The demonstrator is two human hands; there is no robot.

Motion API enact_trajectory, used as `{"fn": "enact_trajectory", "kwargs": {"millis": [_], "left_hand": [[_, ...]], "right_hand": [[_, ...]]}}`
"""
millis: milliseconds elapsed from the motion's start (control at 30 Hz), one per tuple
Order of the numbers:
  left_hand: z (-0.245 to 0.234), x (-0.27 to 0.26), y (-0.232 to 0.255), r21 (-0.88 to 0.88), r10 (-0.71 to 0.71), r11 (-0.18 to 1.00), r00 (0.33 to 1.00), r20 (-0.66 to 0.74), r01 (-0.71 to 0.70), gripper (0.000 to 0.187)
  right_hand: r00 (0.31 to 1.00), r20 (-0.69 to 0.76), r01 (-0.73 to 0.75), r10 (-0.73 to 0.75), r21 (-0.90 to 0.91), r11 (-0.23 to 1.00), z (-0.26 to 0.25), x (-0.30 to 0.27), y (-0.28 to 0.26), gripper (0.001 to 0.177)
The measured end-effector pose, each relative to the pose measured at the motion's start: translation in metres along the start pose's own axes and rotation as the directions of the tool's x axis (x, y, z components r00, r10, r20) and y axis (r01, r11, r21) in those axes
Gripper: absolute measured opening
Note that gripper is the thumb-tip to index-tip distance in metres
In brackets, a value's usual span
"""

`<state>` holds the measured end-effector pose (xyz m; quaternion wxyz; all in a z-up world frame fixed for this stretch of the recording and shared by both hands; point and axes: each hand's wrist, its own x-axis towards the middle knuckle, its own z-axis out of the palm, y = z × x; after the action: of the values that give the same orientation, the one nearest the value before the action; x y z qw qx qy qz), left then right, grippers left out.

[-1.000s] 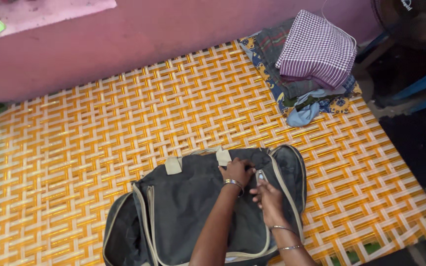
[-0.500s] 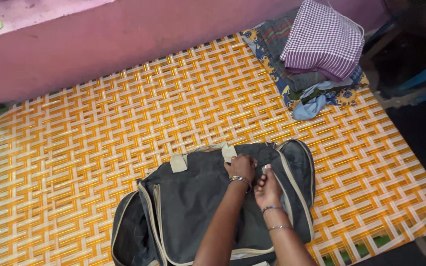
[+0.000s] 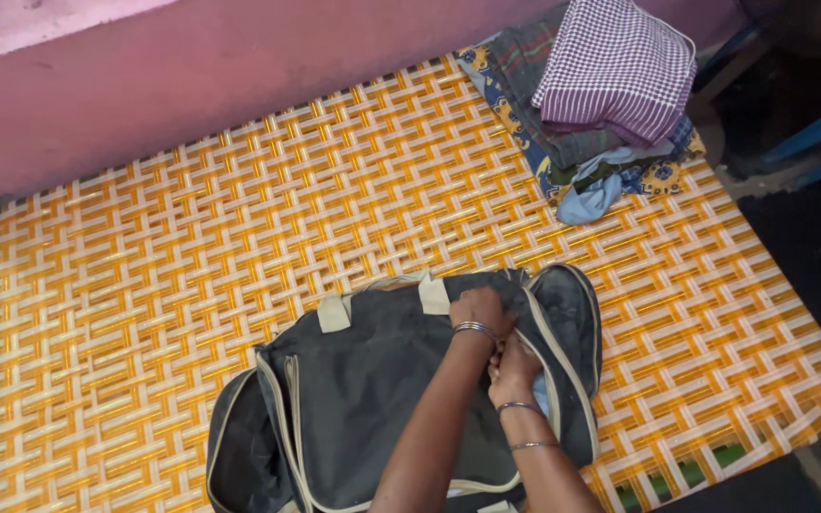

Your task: The person packs folded clothes into a black duffel bag placed on a woven bed. They place several folded garments into the bag, press them down to fit, and then close the bag by zipping it shut.

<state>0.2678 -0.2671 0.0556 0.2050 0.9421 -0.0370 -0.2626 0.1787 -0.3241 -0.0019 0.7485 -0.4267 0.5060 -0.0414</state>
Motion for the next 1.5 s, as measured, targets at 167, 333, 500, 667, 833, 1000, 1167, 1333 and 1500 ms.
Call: {"fn": "enact_trajectory", "kwargs": {"millis": [167, 333, 500, 667, 833, 1000, 1167, 1333, 1500], "left_hand": [[0.022, 0.026, 0.008, 0.032, -0.056, 0.998, 0.998, -0.026, 0.056, 0.035], [0.001, 0.016, 0.011, -0.024, -0.126, 0.992, 0.992, 0.032, 0.126, 0.041], [-0.034, -0.013, 0.022, -0.016, -0.127, 0.991, 0.981, 0.149, 0.131, 0.062], [-0.011, -0.004, 0.022, -0.017, -0.113, 0.993, 0.993, 0.035, 0.114, 0.043], [0.019, 0.011, 0.012, -0.011, -0.046, 0.999, 0.997, -0.064, 0.045, 0.028], [-0.005, -0.005, 0.025, -0.082, -0.037, 0.996, 0.999, -0.027, 0.034, 0.037], [-0.032, -0.02, 0.032, 0.075, -0.102, 0.993, 0.992, 0.075, 0.096, 0.062], [0.016, 0.009, 0.028, 0.079, -0.05, 0.996, 0.998, -0.032, 0.052, 0.031], [0.032, 0.015, 0.009, 0.004, -0.053, 0.999, 0.995, -0.08, 0.053, 0.029]], "right_hand": [[1.0, -0.008, 0.018, -0.017, 0.042, 0.999, 0.006, 0.0, 0.002, 0.025], [1.0, 0.011, -0.011, 0.011, 0.035, 0.999, -0.002, 0.017, 0.015, 0.03], [0.996, -0.009, -0.088, 0.09, 0.13, 0.988, -0.006, 0.024, 0.015, 0.029], [0.991, -0.05, -0.118, 0.125, 0.136, 0.984, -0.004, 0.019, 0.011, 0.031], [0.998, 0.031, -0.059, 0.056, 0.126, 0.99, -0.009, 0.015, 0.013, 0.031], [0.988, 0.045, -0.153, 0.149, 0.115, 0.982, -0.016, 0.014, 0.008, 0.028], [0.992, 0.049, -0.121, 0.116, 0.108, 0.987, -0.011, 0.011, 0.012, 0.025], [0.988, 0.076, -0.148, 0.134, 0.235, 0.961, -0.012, -0.006, 0.0, 0.022], [0.995, 0.017, -0.104, 0.103, 0.095, 0.99, -0.018, 0.003, 0.01, 0.03]]}}
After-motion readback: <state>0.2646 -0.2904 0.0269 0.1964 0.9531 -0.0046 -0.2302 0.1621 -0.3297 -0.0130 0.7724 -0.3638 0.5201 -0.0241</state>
